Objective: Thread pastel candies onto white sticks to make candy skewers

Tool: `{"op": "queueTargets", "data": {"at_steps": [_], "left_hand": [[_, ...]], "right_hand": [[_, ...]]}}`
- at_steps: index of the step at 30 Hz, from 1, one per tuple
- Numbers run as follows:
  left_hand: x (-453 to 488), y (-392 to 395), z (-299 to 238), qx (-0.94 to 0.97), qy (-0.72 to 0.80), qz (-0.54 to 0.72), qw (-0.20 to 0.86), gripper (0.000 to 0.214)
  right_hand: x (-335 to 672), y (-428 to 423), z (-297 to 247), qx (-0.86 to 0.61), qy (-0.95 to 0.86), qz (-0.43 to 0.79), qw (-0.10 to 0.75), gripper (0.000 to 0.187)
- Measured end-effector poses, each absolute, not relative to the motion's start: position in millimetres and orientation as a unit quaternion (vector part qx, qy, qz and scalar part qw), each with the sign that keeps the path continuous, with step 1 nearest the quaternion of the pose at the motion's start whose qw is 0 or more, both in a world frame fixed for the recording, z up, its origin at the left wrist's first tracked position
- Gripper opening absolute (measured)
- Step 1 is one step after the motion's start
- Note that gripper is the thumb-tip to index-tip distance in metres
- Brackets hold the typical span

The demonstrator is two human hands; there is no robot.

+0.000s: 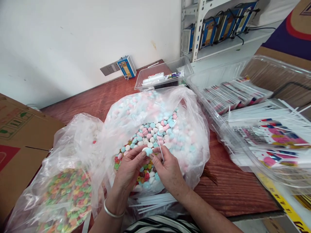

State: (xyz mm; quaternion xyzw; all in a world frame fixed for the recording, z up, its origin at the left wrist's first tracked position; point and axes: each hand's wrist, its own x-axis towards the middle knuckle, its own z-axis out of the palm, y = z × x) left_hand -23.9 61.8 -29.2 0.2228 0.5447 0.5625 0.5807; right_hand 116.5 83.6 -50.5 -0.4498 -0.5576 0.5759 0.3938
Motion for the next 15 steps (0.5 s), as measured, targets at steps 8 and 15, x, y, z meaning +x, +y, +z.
{"op": "queueTargets", "data": {"at_steps": [8, 15], "left_hand": [[-13, 60, -25, 0.158, 0.535, 0.575, 0.598, 0.040], [-9, 48, -33, 0.239, 0.543, 0.568, 0.570, 0.040]], "right_hand": [[122, 79, -51, -0.472, -0.679, 0.419, 0.375, 0.019], [119, 77, -53, -0.491, -0.676, 0.421, 0.352, 0.019]]}}
